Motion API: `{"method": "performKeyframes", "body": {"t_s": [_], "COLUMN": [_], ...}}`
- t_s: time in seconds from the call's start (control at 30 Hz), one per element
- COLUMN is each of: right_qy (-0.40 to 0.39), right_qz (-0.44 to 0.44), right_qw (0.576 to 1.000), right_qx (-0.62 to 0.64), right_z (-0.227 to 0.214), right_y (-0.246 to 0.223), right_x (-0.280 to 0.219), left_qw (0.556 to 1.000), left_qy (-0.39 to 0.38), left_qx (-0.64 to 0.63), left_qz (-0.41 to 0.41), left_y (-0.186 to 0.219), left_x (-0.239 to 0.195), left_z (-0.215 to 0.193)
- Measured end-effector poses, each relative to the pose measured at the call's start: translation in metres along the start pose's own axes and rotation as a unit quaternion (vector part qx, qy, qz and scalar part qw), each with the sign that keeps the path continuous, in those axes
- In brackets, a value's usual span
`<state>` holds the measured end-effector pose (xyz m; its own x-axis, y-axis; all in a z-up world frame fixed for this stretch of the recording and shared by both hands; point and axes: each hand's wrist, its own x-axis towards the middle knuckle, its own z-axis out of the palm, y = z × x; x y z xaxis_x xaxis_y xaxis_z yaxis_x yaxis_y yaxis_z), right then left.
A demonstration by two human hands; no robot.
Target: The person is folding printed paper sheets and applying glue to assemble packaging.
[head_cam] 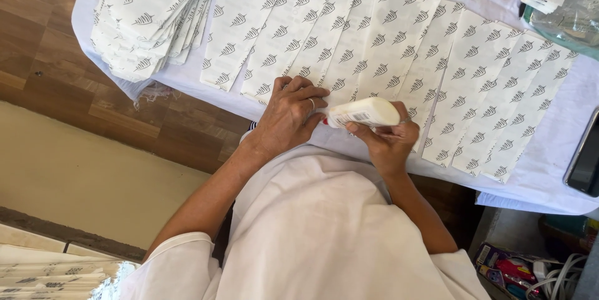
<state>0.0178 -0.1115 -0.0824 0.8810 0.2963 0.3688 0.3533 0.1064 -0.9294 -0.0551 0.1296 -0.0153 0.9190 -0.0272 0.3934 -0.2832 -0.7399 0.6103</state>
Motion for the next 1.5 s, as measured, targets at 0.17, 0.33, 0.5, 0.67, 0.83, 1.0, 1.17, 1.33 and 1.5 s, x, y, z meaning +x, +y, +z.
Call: {"method": "performKeyframes", "body": {"t_s": [0.17,0.33,0.5,0.67,0.83,1.0,1.17,1.33,1.5], "right_qy": [-0.003,0.013,0.01,-0.004,0.009,0.066,0.024,0.0,-0.047], "right_qz": [0.005,0.009,0.004,-0.003,0.003,-0.018,-0.038,-0.009,-0.006], "right_qw": [1.0,0.999,1.0,1.0,1.0,0.997,0.999,0.999,0.999], "right_qx": [-0.013,-0.032,-0.003,0.002,-0.012,0.02,0.019,0.043,0.015], "right_z": [-0.002,-0.027,-0.008,0.007,-0.026,-0.041,0.001,0.02,0.024], "right_y": [-0.002,-0.015,-0.008,0.0,-0.013,-0.013,-0.017,0.012,0.023], "right_x": [0.003,0.003,0.003,0.007,0.006,0.012,0.022,0.014,0.016], "left_qw": [1.0,1.0,1.0,1.0,1.0,0.999,0.993,0.993,0.996], "left_qy": [0.017,0.026,0.028,0.028,0.026,0.046,0.024,-0.003,-0.037], "left_qx": [-0.005,-0.013,-0.01,-0.001,-0.005,-0.017,0.116,0.115,0.073], "left_qz": [-0.002,-0.002,0.001,0.002,-0.001,0.024,0.02,0.005,-0.022], "left_y": [0.007,0.006,0.007,0.008,0.005,-0.001,-0.026,-0.032,-0.024], "left_x": [0.003,0.003,0.003,0.003,0.002,0.007,-0.005,-0.016,-0.018], "left_z": [-0.008,-0.007,-0.007,-0.007,-0.007,-0.021,-0.043,-0.048,-0.064]}}
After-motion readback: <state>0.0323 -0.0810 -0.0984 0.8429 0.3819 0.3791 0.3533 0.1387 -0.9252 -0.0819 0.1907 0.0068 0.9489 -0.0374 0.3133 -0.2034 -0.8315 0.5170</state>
